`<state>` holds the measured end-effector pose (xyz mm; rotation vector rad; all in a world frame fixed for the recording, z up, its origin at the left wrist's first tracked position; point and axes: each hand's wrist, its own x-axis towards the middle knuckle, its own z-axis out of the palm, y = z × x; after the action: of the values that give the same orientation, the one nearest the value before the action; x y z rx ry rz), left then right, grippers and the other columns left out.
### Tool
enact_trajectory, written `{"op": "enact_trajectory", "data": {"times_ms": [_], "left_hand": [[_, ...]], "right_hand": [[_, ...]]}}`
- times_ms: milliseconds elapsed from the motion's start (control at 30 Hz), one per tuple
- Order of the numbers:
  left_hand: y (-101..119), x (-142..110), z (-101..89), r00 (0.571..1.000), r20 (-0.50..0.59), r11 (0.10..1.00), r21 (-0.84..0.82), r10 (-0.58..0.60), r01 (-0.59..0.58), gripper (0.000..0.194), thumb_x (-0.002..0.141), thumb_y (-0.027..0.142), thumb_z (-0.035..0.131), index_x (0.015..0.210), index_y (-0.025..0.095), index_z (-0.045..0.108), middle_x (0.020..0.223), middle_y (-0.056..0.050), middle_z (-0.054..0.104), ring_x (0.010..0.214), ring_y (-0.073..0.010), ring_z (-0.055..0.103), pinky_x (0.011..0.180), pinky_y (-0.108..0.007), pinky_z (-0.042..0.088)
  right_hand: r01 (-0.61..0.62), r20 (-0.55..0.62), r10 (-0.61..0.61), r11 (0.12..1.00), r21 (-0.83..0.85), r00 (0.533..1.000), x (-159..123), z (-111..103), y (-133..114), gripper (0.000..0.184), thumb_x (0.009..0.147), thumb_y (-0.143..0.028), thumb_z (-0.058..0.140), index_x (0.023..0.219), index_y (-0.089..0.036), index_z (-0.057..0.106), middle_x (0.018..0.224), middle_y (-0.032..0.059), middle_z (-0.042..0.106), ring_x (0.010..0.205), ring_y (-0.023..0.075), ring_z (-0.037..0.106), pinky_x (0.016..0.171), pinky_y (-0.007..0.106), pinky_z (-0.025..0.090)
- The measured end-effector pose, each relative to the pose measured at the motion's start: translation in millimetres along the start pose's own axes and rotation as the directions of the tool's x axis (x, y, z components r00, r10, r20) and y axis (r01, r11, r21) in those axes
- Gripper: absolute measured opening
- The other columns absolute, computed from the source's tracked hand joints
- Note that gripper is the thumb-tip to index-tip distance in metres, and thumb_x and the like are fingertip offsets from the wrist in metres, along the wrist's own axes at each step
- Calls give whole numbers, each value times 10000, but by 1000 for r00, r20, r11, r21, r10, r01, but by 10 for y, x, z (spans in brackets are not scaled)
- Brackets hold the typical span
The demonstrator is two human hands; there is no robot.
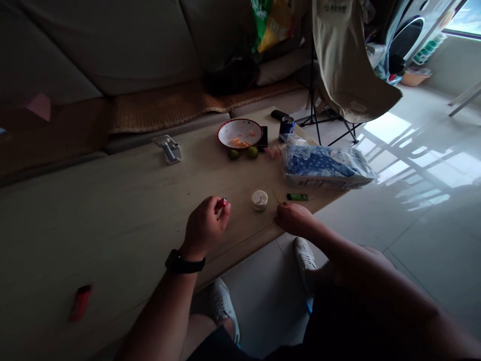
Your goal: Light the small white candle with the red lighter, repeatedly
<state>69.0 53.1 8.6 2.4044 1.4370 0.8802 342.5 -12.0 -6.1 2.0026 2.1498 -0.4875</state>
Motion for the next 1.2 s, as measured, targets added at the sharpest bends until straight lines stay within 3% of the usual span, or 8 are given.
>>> {"op": "enact_trajectory", "data": {"times_ms": [467, 633, 1200], "left_hand": [[63, 8, -30, 996, 56, 997, -40, 66, -64, 280, 995, 474, 485, 959, 207, 559, 891, -57, 664, 804, -193, 641, 731, -315, 497], [172, 41, 9, 985, 56, 987, -1, 161, -161, 256, 1023, 428, 443, 969, 204, 553, 891, -67, 633, 858, -215, 612, 803, -354, 489], [630, 199, 182, 970, 59, 966, 90, 237, -241, 257, 988, 438, 498, 884, 211, 558, 858, -68, 624, 835, -228, 580, 785, -371, 455]], "right_hand": [[22, -16, -22, 1000, -11, 1000, 3, 32, 17, 285, 983, -320, 478, 1045, -140, 690, 1082, 168, 728, 995, 261, 704, 857, 313, 495], [37, -21, -38, 999, -18, 999, 13, 41, 15, 289, 991, -332, 475, 1033, -141, 687, 1073, 162, 733, 1008, 261, 704, 872, 313, 493], [52, -26, -52, 999, -9, 998, -52, 48, 48, 303, 989, -310, 466, 1082, -123, 687, 1080, 172, 729, 1005, 260, 705, 873, 319, 497]]}}
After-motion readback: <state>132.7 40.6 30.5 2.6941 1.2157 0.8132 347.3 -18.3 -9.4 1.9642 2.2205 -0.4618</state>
